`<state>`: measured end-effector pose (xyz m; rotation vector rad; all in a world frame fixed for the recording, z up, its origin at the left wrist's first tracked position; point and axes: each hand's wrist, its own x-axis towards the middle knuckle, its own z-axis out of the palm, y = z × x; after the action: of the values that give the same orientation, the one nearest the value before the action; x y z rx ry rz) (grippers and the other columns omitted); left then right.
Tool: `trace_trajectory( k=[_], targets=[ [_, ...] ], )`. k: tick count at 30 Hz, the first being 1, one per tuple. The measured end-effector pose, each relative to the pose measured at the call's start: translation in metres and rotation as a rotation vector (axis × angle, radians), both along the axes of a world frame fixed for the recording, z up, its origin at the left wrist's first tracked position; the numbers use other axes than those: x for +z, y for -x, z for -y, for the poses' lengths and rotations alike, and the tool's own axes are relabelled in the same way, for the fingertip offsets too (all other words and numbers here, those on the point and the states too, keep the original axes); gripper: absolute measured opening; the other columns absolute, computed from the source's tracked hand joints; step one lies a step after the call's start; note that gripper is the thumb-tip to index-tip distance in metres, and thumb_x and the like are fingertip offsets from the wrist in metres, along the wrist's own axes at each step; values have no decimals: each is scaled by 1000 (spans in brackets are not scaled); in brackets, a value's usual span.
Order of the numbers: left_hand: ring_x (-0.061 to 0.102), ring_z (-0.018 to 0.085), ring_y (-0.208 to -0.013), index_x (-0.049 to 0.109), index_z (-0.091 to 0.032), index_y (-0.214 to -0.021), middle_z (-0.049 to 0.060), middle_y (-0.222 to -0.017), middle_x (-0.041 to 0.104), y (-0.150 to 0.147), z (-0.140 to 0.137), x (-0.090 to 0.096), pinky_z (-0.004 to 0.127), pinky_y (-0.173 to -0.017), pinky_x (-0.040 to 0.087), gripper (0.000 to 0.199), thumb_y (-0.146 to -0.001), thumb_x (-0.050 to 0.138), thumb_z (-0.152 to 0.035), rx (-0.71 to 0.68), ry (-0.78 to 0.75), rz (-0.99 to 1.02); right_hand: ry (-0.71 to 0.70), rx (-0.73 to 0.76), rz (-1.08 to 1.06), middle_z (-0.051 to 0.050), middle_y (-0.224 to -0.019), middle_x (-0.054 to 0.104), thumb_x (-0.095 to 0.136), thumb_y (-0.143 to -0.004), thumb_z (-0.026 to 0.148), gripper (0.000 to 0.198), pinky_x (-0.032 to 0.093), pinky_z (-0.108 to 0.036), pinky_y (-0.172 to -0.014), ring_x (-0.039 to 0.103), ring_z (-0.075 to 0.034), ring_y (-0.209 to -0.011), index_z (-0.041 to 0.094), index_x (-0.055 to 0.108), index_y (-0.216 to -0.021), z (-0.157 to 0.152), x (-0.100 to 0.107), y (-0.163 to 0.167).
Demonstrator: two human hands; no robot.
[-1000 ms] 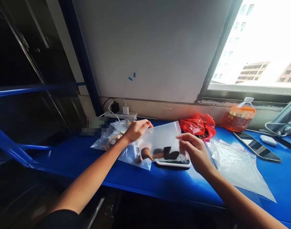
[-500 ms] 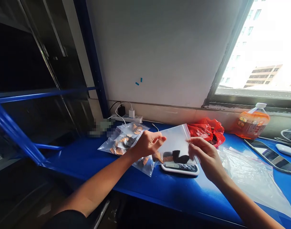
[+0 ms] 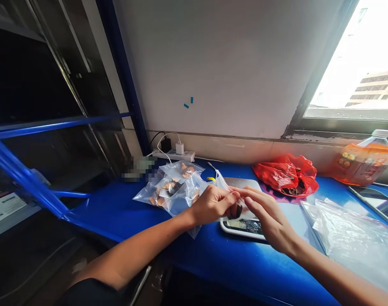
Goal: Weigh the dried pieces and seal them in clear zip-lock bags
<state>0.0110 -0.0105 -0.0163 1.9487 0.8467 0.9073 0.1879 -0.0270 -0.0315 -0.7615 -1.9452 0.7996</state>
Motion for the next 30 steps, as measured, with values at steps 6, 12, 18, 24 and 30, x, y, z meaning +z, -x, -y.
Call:
trace_trajectory(
  k=[6,12,18,24,30],
  targets=[
    [52,10,-53,63,-11,-60,2,-55,58,-2,11,6,21,-54,39,36,-86,44,-27,-28,33,-111,292,30,-171,-2,-93,63,56,-88,36,28,51,-24,-71,63,-14,-82,26,60,-114,11,-15,-4],
    [40,8,-50,59,-12,-57,-3,-51,47,-6,13,4,22,-47,27,24,-78,52,-22,202,-92,-212,263,-83,-117,-1,-78,64,53,-88,37,28,47,-22,-60,60,-13,-68,22,52,-111,8,-8,-2],
    [46,9,-55,60,-13,-59,-2,-56,53,-3,10,0,21,-53,33,20,-77,51,-16,106,-122,-239,-34,-207,267,1,-62,54,49,-88,35,18,37,-24,-55,48,-12,-56,19,52,-79,10,-13,-3],
    [44,9,-54,49,-15,-52,-3,-53,48,-1,9,-5,21,-54,34,23,-75,52,-14,-103,-289,-375,-87,-1,486,0,-60,48,42,-88,28,32,28,-26,-54,40,-10,-53,17,43,-58,5,-8,-11],
    [41,9,-52,40,-17,-51,-3,-53,44,0,5,-7,23,-52,32,23,-72,51,-15,-221,-321,-358,-56,-12,403,0,-58,46,39,-84,20,30,28,-24,-52,40,-10,-53,18,34,-55,9,-16,-3]
  ],
)
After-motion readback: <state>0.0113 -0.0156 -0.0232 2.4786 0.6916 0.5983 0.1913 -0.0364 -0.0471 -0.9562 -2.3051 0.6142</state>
